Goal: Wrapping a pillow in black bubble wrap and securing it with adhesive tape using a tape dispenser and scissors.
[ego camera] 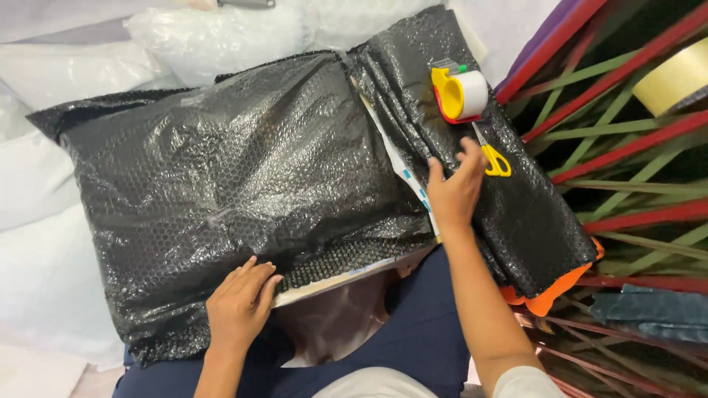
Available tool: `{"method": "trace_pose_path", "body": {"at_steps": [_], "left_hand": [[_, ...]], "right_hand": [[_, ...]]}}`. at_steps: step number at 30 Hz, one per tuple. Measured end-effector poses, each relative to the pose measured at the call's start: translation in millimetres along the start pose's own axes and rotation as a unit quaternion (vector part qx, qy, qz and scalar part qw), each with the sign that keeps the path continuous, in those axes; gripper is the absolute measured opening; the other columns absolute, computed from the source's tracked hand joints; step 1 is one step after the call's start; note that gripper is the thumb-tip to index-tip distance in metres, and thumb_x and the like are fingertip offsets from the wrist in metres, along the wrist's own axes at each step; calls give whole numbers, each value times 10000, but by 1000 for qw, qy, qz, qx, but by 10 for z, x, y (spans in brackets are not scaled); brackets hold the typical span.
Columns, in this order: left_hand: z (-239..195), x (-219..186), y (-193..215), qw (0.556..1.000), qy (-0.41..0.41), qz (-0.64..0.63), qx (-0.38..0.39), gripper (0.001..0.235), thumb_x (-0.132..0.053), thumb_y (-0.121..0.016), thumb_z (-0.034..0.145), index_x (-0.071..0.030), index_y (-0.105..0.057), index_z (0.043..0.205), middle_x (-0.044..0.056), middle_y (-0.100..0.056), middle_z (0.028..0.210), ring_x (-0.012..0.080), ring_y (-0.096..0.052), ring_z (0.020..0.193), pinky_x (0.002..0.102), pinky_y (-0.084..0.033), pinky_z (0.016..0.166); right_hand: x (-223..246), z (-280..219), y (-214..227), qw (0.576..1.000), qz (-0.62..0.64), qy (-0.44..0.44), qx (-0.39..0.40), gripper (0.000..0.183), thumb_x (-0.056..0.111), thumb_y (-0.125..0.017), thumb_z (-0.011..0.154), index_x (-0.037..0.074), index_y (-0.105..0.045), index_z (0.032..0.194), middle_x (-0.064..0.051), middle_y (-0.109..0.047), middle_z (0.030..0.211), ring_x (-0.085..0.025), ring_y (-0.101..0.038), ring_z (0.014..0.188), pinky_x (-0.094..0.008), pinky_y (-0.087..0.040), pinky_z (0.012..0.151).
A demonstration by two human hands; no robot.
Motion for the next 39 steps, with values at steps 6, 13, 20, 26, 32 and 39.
{"method": "trace_pose_path", "body": {"at_steps": [6, 13, 20, 26, 32, 39], "left_hand": [[207, -175, 126, 988, 87, 82, -102, 114, -123, -693, 976, -107, -804, 992, -3, -784, 932, 153, -748, 880, 237, -549, 709], [37, 11, 67, 961, 205, 173, -63, 184, -226, -646, 983, -201, -805, 1071, -98, -779, 971, 70, -660, 617, 254, -456, 447], [12, -35, -29, 929, 369, -5, -13, 202, -263, -638, 932, -267, -771, 1084, -94, -773, 781, 99, -670, 625, 295, -506, 632], [242, -451, -400, 816, 429, -387, 38, 515, -352, -579, 930, -132, -543, 1395, 71, -696, 1282, 190, -675, 1158, 341, -550, 986], [-23, -375, -638, 643, 479, -592, -76, 619, -482, -484, 945, -125, -425, 1448, 60, -579, 1247, 125, -563, 1045, 287, -471, 850], [-265, -337, -490, 722, 436, -536, -23, 526, -445, -443, 1039, -92, -555, 1412, 90, -631, 1256, 193, -574, 1186, 383, -446, 1062]], "right_hand": [[-964, 921, -368, 981, -52, -179, 57, 804, 318, -817, 875, 133, -263, 1429, -320, -479, 1387, -501, -509, 1219, -544, -427, 919], [-1049, 1051, -519, 965, -17, -248, 77, 520, 274, -815, 831, 136, -486, 1209, -146, -644, 1240, -384, -586, 1117, -522, -470, 854], [-300, 316, -168, 977, 155, -144, 21, 439, 94, -842, 799, 86, -533, 1111, -114, -678, 1022, -194, -659, 869, -339, -549, 673], [285, -1335, -251, 934, 311, -137, 114, 574, 69, -854, 767, 39, -532, 1240, -90, -612, 1093, -149, -612, 954, -275, -548, 839], [797, -2205, -240, 848, 441, -40, 291, 575, 154, -818, 811, 12, -538, 1292, -207, -499, 1395, -251, -596, 1234, -342, -560, 985], [656, -1829, -417, 811, 409, -131, 398, 543, 394, -571, 983, 13, -546, 1368, -163, -610, 1363, -270, -629, 1190, -421, -519, 1013]]}}
Point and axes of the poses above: each hand's wrist, its own z-axis towards the middle knuckle, its own y-axis out of the back of the hand, x = y × z, the point moved 7 cm from there along z, towards the middle knuckle
